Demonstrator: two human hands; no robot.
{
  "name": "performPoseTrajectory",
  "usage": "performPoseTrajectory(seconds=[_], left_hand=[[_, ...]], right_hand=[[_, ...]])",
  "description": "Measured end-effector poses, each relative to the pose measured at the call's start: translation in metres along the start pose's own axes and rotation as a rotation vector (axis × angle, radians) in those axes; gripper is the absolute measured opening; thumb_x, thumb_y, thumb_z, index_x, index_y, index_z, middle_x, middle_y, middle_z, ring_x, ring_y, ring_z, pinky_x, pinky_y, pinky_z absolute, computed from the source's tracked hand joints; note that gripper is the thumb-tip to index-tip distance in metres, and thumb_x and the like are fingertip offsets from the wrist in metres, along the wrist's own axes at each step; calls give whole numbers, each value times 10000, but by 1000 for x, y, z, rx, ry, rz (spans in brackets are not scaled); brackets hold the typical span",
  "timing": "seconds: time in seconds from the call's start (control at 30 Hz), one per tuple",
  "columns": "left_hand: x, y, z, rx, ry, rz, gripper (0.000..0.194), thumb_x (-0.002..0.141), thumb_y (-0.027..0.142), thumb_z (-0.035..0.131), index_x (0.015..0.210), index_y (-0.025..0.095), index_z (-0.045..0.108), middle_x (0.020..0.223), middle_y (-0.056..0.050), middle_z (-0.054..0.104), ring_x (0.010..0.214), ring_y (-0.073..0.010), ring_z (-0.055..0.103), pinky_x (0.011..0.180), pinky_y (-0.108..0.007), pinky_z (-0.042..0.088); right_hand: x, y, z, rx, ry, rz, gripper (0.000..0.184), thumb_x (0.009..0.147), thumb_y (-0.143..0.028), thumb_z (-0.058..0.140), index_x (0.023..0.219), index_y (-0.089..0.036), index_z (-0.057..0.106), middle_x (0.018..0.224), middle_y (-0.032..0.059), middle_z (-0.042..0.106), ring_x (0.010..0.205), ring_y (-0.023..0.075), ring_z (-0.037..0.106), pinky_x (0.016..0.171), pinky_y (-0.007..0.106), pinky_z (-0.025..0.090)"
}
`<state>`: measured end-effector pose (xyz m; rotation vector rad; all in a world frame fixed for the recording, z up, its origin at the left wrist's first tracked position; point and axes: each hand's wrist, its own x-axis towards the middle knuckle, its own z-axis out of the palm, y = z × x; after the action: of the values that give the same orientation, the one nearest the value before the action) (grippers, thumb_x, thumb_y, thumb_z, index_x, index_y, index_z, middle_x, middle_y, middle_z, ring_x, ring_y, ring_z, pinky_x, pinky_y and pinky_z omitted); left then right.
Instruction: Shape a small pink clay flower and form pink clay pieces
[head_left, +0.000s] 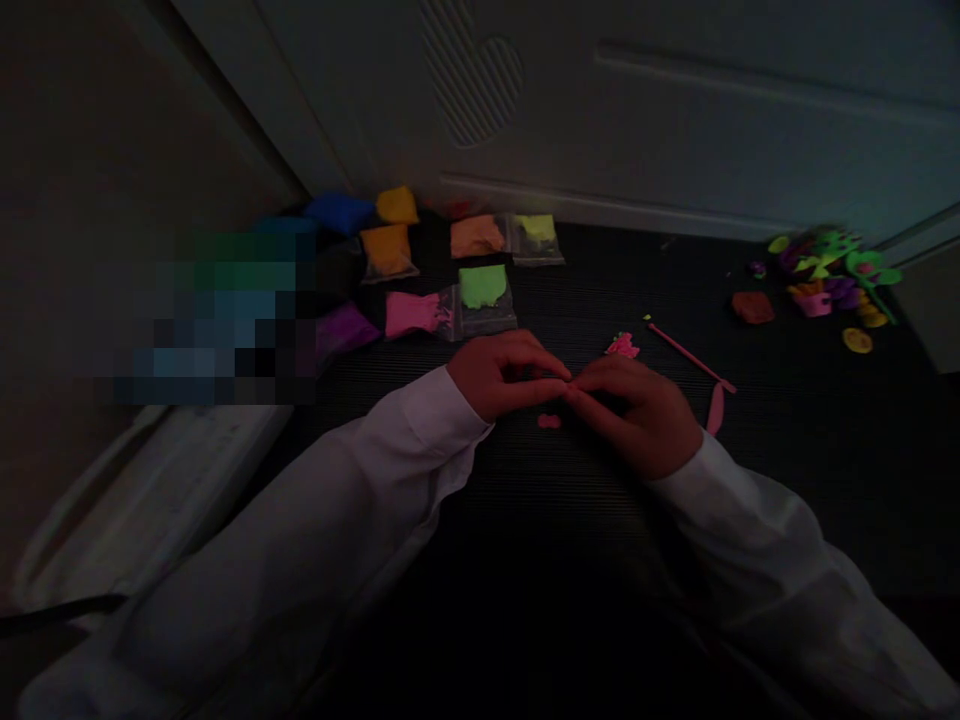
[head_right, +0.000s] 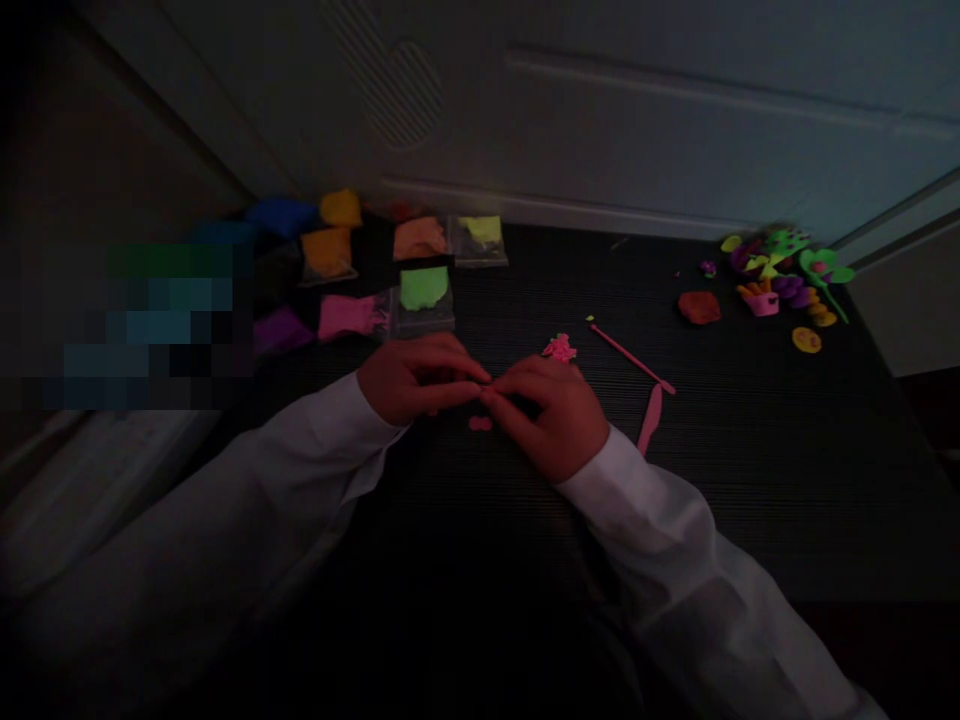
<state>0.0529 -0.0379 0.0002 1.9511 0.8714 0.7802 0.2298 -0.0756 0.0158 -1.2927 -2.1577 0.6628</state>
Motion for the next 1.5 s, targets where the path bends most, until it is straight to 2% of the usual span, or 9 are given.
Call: performPoseTrajectory(seconds=[0.1,0.33,0.57,0.83,0.97,1.17,1.37,1.5], left_hand=[[0,-1,-1,-24,-36,-4,195,663,289,562,779,151,636,675,-12,540,573,-50,480,516,-169,397],[1,2,-1,-34,-38,-55,183,665,288,560,732,135,635,679,-17,548,540,-43,466,480,-168,377],[0,3,0,-73,-21,-105,184,673,295,549,718,130,617,668,1,524,486,-24,424,438,-161,347],[1,2,1,-60,-3,-67,235,639,327,580,770,135,613,668,1,497,509,-30,413,444,-162,344],[1,1,1,-38,-21,-63,189,653,298,568,738,137,616,662,1,502,516,-33,422,459,-164,350],[0,-1,2,-31,-35,-51,184,661,300,557,719,134,613,648,6,498,495,-30,399,445,-164,329],[0,-1,3,5,-34,-32,189,655,296,563,745,137,612,666,-4,506,519,-38,405,469,-169,336],[0,1,3,13,-20,-38,251,614,319,600,796,146,605,686,-7,511,537,-45,411,480,-171,346]], right_hand=[[-1,1,0,-53,-10,0,172,735,-298,497,760,-174,613,758,31,591,729,130,527,700,301,384],[-2,2,0,-125,-24,-3,202,723,-343,508,807,-194,615,786,25,597,767,145,526,723,318,368],[-1,1,-1,-68,12,-2,151,731,-293,502,759,-178,595,739,19,593,724,129,525,685,295,374],[0,1,-1,24,22,4,135,735,-275,500,763,-175,586,727,20,587,684,120,519,646,278,386],[0,0,-1,0,15,2,134,728,-282,507,755,-178,589,730,20,590,687,125,516,655,289,382],[-1,-3,-3,3,26,38,163,726,-280,505,821,-172,584,751,21,589,687,123,511,665,290,383],[0,-4,-2,50,45,63,118,725,-265,500,730,-175,577,713,16,578,665,118,504,636,275,387],[0,-6,-1,132,75,135,123,718,-286,508,732,-183,573,697,7,570,640,112,504,601,261,392]])
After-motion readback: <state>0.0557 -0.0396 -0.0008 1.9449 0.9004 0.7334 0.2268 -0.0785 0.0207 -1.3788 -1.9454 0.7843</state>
